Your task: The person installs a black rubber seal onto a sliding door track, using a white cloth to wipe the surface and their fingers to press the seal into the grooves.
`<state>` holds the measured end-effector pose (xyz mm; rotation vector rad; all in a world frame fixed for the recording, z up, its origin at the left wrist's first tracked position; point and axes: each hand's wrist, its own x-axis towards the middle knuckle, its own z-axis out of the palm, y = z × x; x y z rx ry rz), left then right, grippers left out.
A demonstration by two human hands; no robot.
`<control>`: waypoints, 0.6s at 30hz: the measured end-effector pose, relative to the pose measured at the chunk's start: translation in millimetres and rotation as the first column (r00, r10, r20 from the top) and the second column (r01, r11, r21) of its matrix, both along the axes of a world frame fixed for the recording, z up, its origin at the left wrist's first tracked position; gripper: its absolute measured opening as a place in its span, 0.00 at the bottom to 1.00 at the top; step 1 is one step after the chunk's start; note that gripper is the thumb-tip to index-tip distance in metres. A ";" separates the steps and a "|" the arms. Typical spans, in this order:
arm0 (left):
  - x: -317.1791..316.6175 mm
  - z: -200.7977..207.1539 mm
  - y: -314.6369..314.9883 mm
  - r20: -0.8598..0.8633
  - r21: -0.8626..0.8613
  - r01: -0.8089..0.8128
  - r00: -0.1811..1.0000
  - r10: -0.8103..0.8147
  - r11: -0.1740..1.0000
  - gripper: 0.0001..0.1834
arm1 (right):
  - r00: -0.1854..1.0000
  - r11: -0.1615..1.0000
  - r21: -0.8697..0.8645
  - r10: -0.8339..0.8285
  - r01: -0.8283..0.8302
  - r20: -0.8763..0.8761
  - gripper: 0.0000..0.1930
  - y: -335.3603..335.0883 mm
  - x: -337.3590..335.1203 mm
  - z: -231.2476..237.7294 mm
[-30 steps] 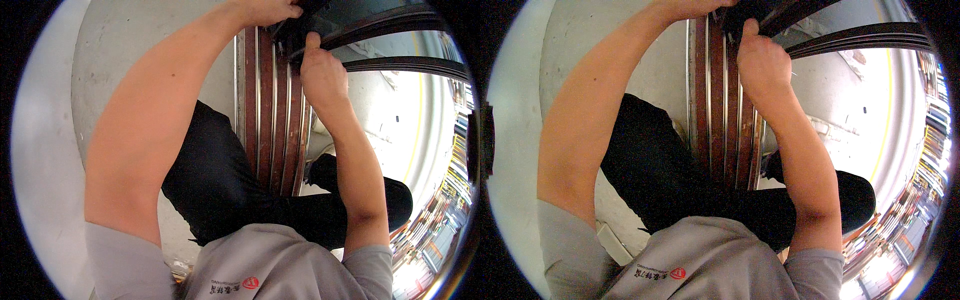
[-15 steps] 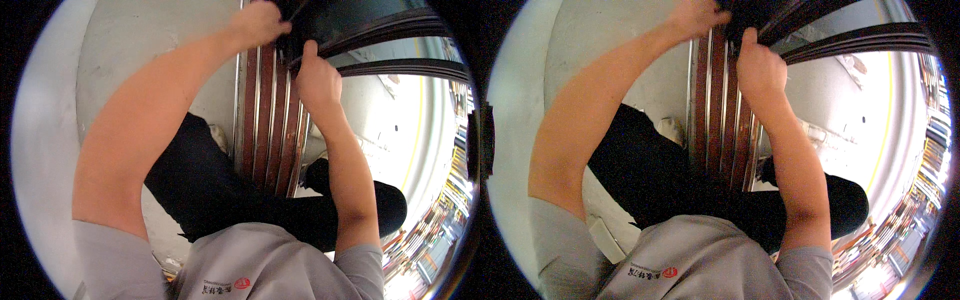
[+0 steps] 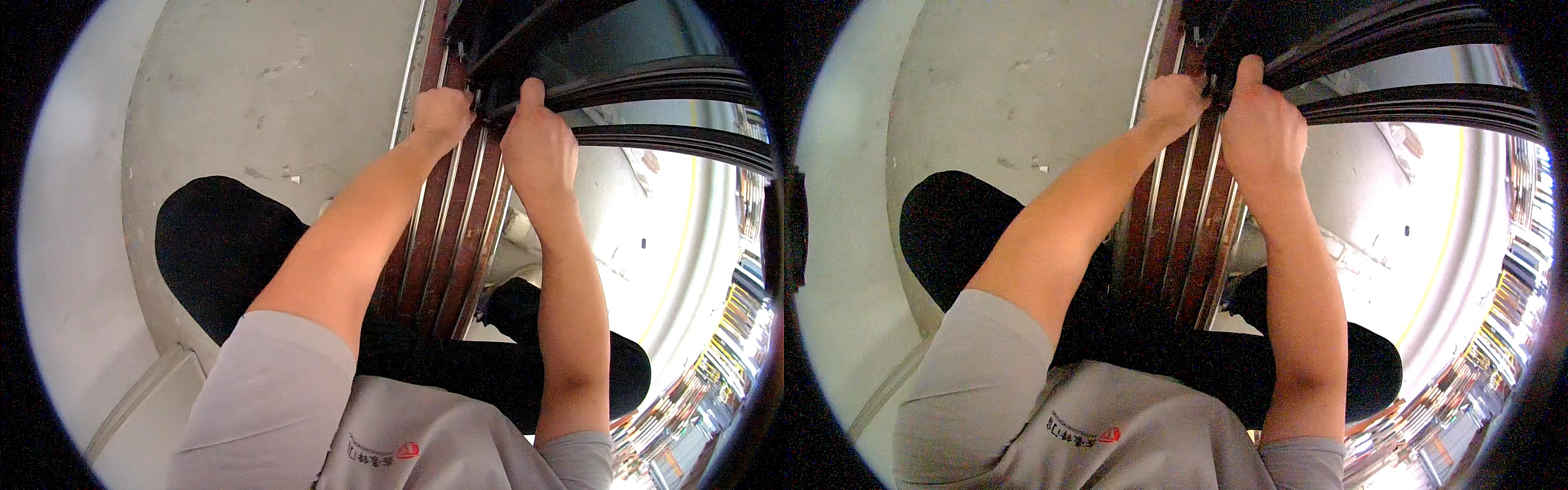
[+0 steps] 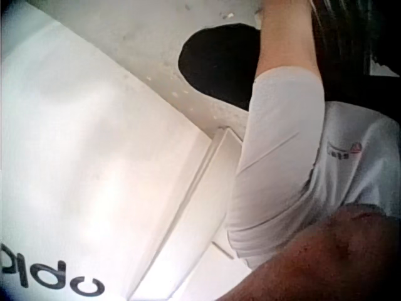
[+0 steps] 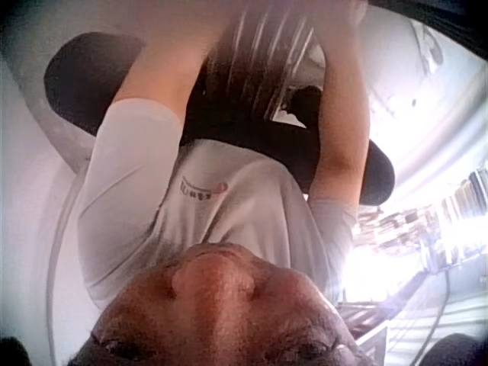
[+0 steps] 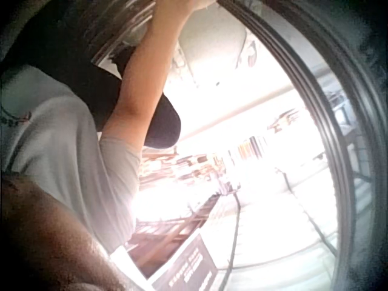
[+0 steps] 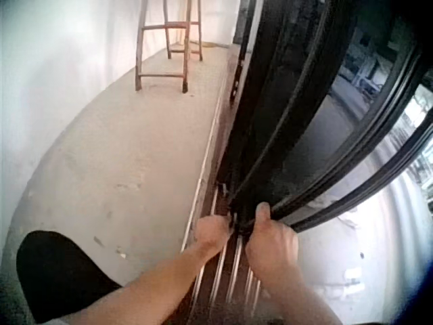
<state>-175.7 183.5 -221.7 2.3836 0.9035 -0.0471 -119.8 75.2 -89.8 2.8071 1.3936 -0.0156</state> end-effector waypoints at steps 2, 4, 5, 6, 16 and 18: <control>-2.3 -5.8 0.4 0.043 0.093 0.019 0.999 -0.023 0.996 0.16 | 1.000 1.000 0.022 0.014 -0.015 0.006 0.11 -0.8 0.8 -1.8; -0.7 -14.3 -0.4 0.066 0.125 0.031 0.997 -0.040 0.992 0.15 | 1.000 0.999 0.045 0.026 -0.027 0.013 0.11 -0.4 0.4 -2.1; 0.7 -18.4 -0.6 0.088 0.166 0.040 0.995 -0.055 0.985 0.14 | 1.000 0.999 0.042 0.014 -0.014 0.014 0.11 0.4 -0.4 -1.7; 2.6 -22.3 0.0 0.088 0.159 0.043 0.994 -0.057 0.986 0.14 | 1.000 0.999 0.039 0.002 -0.002 0.016 0.12 1.1 -0.9 -1.3; 9.4 -31.4 3.7 0.043 0.270 0.108 0.991 -0.124 0.957 0.13 | 1.000 1.000 0.028 -0.011 0.011 0.021 0.12 2.2 0.7 -3.9; 7.7 -30.7 4.4 0.038 0.273 0.117 0.991 -0.132 0.955 0.14 | 1.000 1.000 0.025 -0.012 0.011 0.013 0.13 3.4 0.9 -4.2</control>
